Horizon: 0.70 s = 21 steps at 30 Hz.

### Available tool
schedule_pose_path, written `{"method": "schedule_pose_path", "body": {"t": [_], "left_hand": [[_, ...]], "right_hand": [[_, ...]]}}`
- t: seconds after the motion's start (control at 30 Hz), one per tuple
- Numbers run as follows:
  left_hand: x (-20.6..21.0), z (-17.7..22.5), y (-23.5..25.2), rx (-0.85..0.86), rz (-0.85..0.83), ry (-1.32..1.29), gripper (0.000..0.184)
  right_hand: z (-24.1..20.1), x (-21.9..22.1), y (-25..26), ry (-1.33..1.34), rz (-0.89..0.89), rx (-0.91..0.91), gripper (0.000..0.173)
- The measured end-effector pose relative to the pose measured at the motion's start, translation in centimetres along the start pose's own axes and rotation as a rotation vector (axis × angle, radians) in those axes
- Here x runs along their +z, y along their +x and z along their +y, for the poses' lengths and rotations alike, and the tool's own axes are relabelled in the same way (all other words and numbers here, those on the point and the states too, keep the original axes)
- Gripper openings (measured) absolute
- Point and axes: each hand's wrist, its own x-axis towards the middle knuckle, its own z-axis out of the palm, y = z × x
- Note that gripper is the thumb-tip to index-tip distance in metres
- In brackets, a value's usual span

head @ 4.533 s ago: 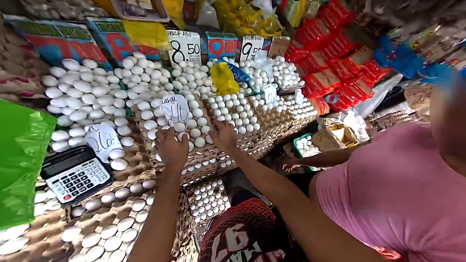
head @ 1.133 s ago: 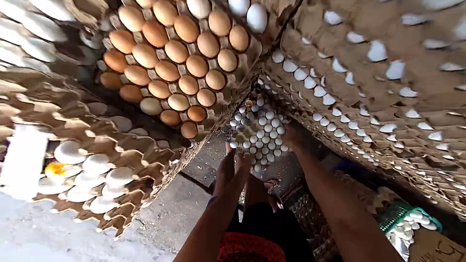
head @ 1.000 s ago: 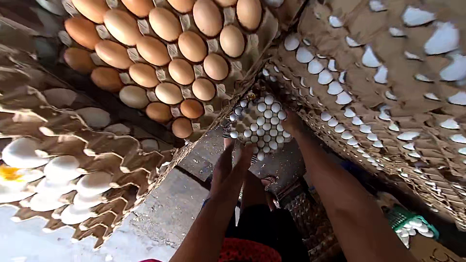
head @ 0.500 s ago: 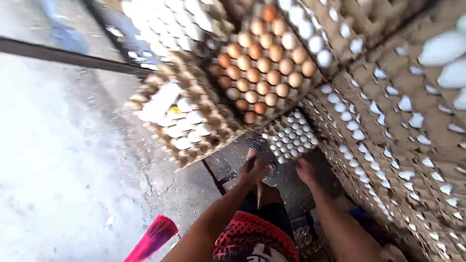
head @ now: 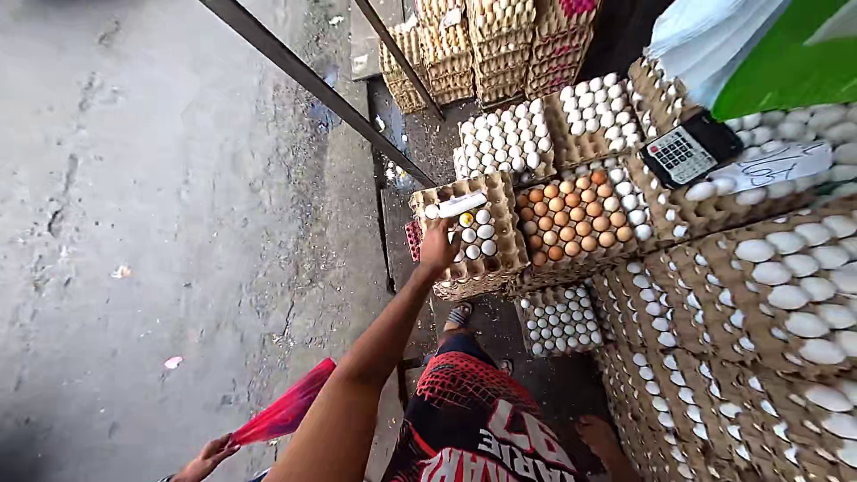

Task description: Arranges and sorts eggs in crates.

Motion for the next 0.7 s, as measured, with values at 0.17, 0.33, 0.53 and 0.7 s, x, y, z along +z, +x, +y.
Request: {"method": "schedule_pose_path", "body": {"t": [0.17,0.33,0.53,0.7], "left_hand": [[0.2,-2.0,7.8,0.012,-0.089,0.269,0.046],[-0.5,-3.2,10.3,0.115,-0.186,0.296,0.035],[-4.4,-5.7,16.2,0.035,-0.174,-0.218,0.043],[-3.8,-8.6,21.1,0.037,-0.522,-0.147,0.043]], "right_hand": [[-9.5,-3.7,-2.2,0.29,0.233,-0.11,0.045],[-20.1,-0.5,-5.2,0.552,0.285,-0.184,0.039],[-36.4,5.1,-8.3,0.713,-0.003,-0.354,0.041],[-47.2,9.5,-8.4,0.946,0.057,-0.221,0.054]]}}
